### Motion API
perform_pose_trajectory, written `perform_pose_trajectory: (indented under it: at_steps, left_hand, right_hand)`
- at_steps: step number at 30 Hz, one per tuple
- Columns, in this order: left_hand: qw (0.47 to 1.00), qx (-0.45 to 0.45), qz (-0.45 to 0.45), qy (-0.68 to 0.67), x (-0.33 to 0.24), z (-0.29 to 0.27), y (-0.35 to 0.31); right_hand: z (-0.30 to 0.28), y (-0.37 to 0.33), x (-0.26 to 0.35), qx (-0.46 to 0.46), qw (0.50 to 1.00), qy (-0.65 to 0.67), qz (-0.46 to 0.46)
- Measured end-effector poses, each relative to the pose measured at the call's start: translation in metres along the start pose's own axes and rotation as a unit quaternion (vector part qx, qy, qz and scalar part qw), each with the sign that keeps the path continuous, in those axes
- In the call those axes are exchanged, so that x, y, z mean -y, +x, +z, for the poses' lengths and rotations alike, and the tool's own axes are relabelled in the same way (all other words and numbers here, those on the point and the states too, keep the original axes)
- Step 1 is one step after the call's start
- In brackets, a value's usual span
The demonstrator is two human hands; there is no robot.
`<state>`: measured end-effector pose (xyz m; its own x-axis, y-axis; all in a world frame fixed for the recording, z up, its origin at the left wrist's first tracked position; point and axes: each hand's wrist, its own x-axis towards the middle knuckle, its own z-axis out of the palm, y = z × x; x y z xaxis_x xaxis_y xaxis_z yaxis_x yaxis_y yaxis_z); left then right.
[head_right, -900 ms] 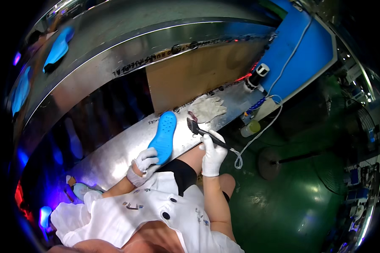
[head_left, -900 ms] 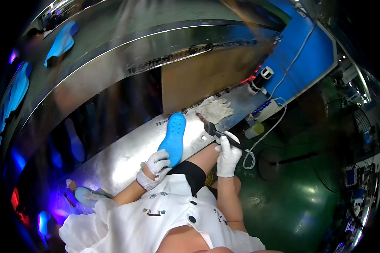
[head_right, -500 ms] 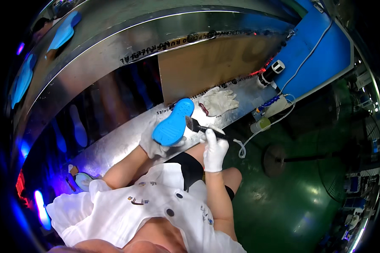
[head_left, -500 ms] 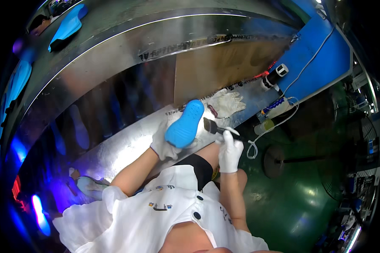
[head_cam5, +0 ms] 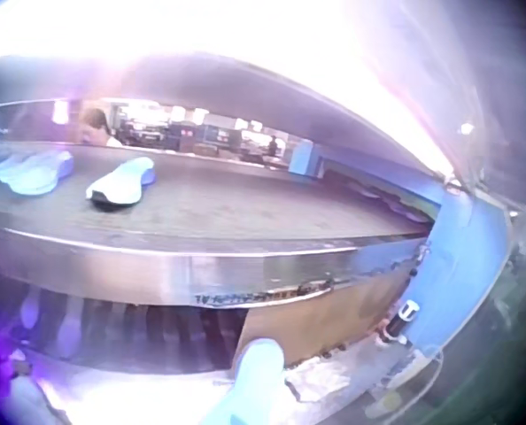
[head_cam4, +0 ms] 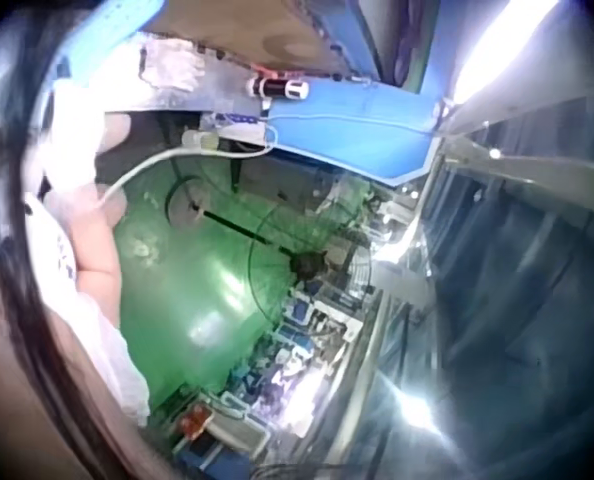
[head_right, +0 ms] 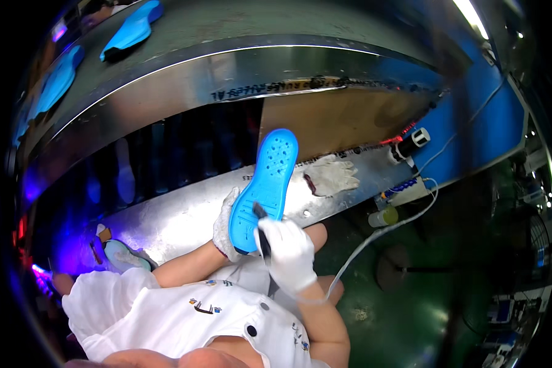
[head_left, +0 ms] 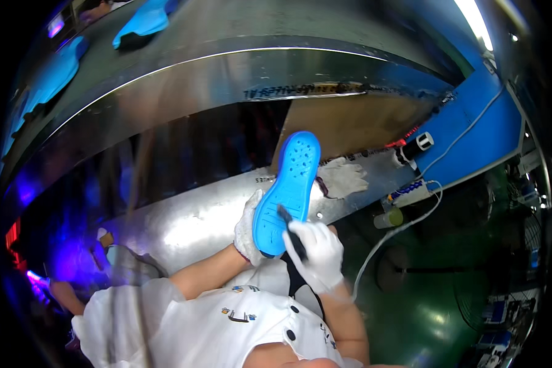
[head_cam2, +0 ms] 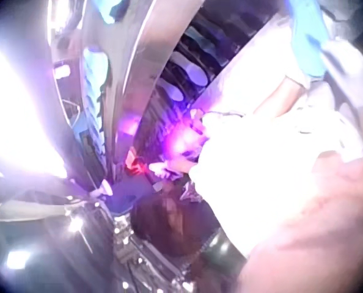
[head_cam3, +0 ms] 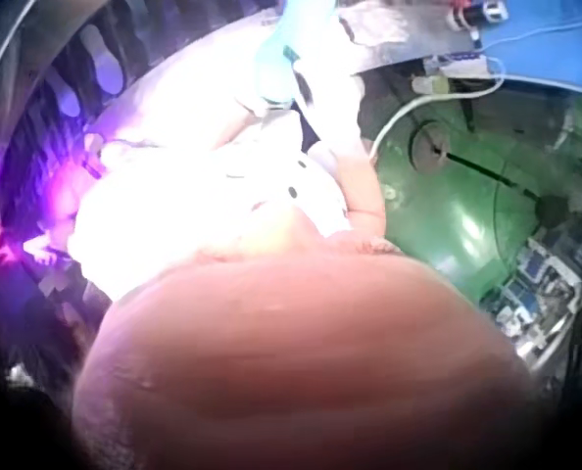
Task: The person wipes the surfaces of blue shoe soles with a small brush and puts them onto a conveyor belt.
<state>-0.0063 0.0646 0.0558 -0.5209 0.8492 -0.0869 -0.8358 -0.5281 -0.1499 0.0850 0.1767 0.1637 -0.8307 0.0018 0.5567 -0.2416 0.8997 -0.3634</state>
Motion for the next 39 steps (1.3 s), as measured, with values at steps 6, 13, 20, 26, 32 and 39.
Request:
perform_pose_trajectory:
  at_steps: [6, 13, 20, 26, 32, 39]
  left_hand:
    - [0.998, -0.013, -0.015, 0.052, 0.003, 0.012, 0.000]
    - [1.000, 0.011, -0.011, 0.009, 0.000, 0.024, -0.005]
    - [0.988, -0.048, 0.061, 0.131, 0.002, 0.034, -0.005]
    - [0.978, 0.004, -0.053, 0.203, -0.015, 0.028, 0.002]
    - [0.983, 0.097, -0.060, 0.144, -0.010, 0.042, 0.003]
    - [0.980, 0.068, -0.026, 0.183, -0.016, 0.055, 0.001]
  right_hand:
    - [0.011, 0.017, -0.014, -0.151, 0.988, 0.016, -0.025]
    - [0.013, 0.017, -0.015, -0.158, 0.985, 0.062, -0.029]
    - [0.010, 0.008, -0.008, -0.114, 0.984, 0.133, 0.006]
    - [0.006, -0.005, 0.018, -0.041, 0.977, 0.200, -0.064]
    - [0.023, -0.023, 0.017, -0.098, 0.981, 0.153, -0.072]
    - [0.025, -0.017, 0.014, -0.077, 0.977, 0.187, -0.072]
